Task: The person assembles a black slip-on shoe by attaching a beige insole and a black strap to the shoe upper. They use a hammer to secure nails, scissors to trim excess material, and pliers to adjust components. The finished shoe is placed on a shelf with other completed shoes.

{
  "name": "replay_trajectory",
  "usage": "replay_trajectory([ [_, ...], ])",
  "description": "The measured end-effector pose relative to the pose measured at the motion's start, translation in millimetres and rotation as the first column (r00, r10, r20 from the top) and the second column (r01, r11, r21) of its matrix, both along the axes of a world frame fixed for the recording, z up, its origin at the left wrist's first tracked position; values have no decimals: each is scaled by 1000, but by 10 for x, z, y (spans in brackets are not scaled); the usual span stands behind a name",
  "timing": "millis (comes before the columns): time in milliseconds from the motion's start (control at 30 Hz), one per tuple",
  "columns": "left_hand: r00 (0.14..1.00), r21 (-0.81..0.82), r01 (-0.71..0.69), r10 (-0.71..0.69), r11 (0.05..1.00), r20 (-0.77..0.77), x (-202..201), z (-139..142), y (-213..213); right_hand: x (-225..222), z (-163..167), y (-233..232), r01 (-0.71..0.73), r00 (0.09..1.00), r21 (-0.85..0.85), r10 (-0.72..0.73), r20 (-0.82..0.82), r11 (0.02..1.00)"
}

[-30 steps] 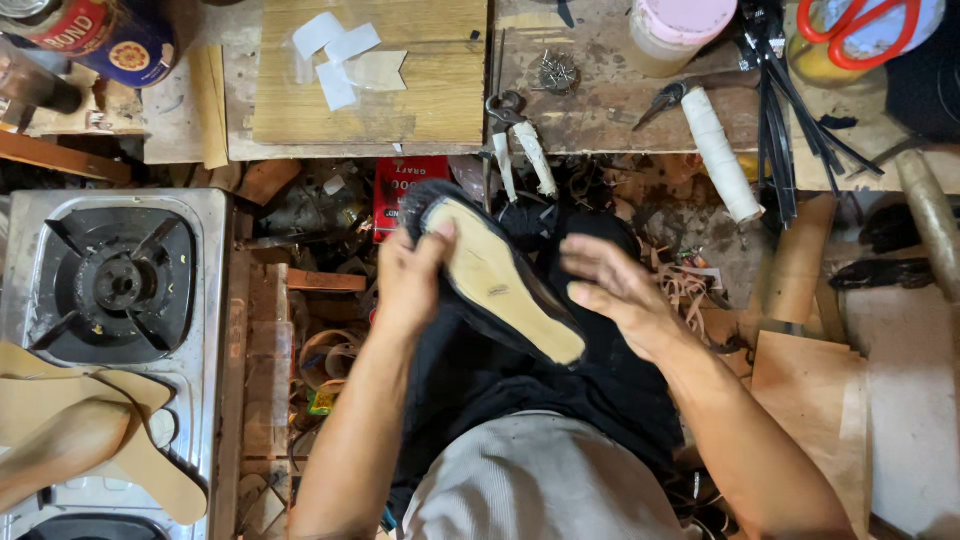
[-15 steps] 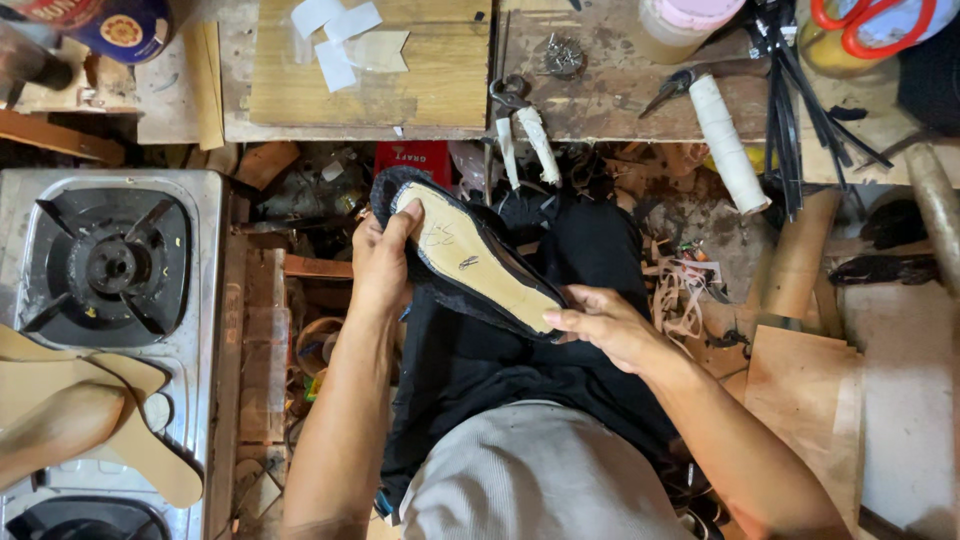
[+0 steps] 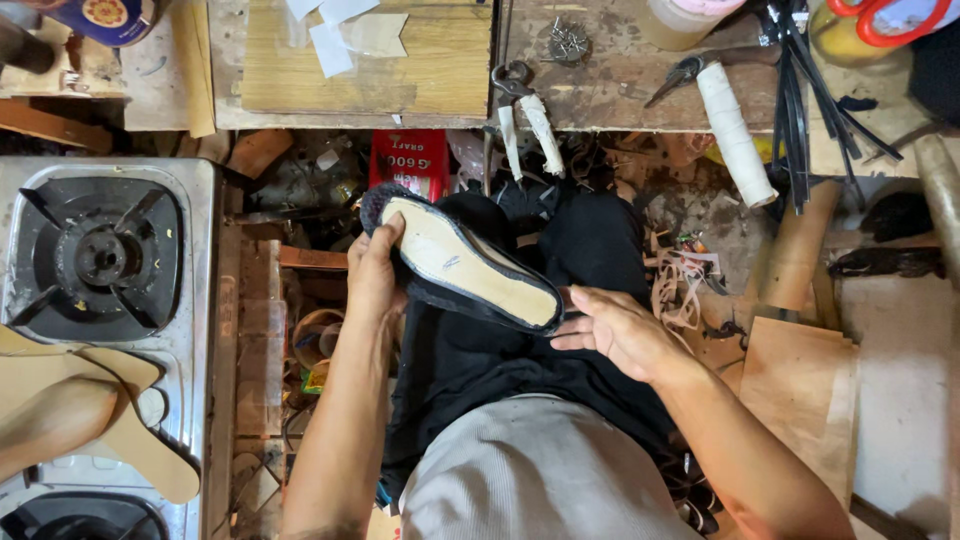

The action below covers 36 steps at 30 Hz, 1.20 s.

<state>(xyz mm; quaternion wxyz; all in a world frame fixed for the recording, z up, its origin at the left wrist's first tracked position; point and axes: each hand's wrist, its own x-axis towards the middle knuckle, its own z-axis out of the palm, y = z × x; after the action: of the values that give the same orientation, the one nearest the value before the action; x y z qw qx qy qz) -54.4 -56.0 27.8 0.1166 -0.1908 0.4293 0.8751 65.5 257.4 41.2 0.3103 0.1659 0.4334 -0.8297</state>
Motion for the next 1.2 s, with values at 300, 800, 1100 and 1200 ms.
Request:
replay_trajectory([
  [300, 967, -10, 21, -23, 1000, -254, 323, 243, 27, 94, -203, -40, 225, 957, -27, -216, 193, 974],
  [800, 897, -280, 285, -358, 917, -258, 478, 577, 45, 405, -591, 28, 5, 954, -3, -4, 301, 1000],
  [1100, 924, -222, 284, -328, 933, -198, 371, 483, 266, 604, -677, -16, -3, 928, 133, -47, 369, 991],
  [1200, 940, -201, 279, -310, 939, -140, 336, 379, 252, 671, -653, -49, 63, 949, 130, -100, 298, 989],
])
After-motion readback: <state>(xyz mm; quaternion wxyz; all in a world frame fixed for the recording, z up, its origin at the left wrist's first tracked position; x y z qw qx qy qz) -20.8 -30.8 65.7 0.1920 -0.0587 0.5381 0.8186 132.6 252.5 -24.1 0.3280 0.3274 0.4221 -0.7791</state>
